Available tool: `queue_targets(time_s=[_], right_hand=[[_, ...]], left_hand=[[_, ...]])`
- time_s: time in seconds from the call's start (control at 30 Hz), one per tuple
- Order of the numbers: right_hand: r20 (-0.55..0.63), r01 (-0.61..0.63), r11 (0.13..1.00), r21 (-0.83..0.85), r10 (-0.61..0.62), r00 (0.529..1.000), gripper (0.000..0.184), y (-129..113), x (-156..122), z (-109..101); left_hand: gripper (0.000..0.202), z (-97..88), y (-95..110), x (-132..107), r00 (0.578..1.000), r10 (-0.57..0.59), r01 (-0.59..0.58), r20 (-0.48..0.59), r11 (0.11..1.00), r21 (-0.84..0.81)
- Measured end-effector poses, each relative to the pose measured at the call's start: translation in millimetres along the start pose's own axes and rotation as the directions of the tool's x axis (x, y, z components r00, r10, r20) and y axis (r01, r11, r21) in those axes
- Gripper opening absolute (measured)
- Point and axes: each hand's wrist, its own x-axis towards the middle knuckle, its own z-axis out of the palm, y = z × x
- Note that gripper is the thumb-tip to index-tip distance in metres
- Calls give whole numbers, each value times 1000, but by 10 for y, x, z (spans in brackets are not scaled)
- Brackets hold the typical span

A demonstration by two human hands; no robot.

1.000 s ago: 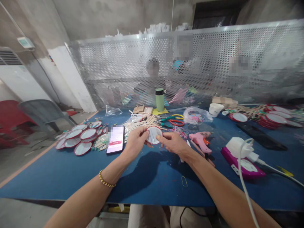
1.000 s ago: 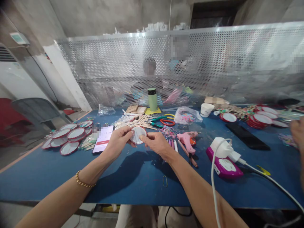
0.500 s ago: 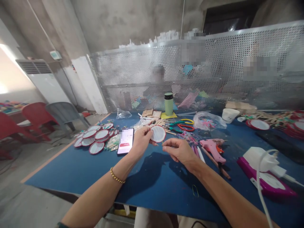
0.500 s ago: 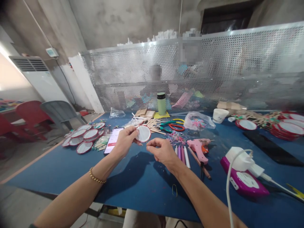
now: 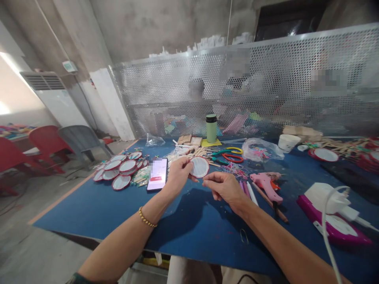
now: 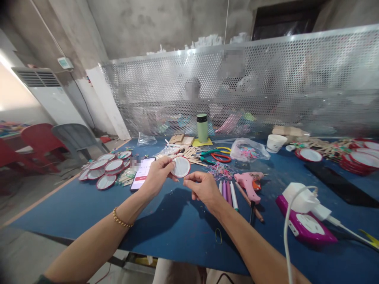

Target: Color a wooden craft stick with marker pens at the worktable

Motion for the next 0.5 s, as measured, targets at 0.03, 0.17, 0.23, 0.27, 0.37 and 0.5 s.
queue_targets(time_s=[0.03,0.17,0.23,0.27,0.37,0.5], right_hand=[[-8,-4,1000,0,4,1000,22,-1,-1,1],[-46,-16,1000,14,17,999,23,-9,3,6],[-60,-22,999,27,24,998,24,-13,9,8],[-63,-25,999,34,28,998,24,-13,12,8],[-65,-24,998,53,27,997,26,-5,17,6],[-64,-5,998,62,9,998,28,14,17,4]], left_hand=[[19,1,5,-4,1000,0,0,3,1000,-3],[19,4,21,-16,1000,-3,3,9,1000,0],[19,6,23,-20,1000,-2,1,14,1000,6],[19,8,22,-21,1000,0,0,17,1000,7],[20,15,19,-25,1000,4,-4,26,1000,2],[18,26,24,-34,999,-3,3,35,1000,-9]])
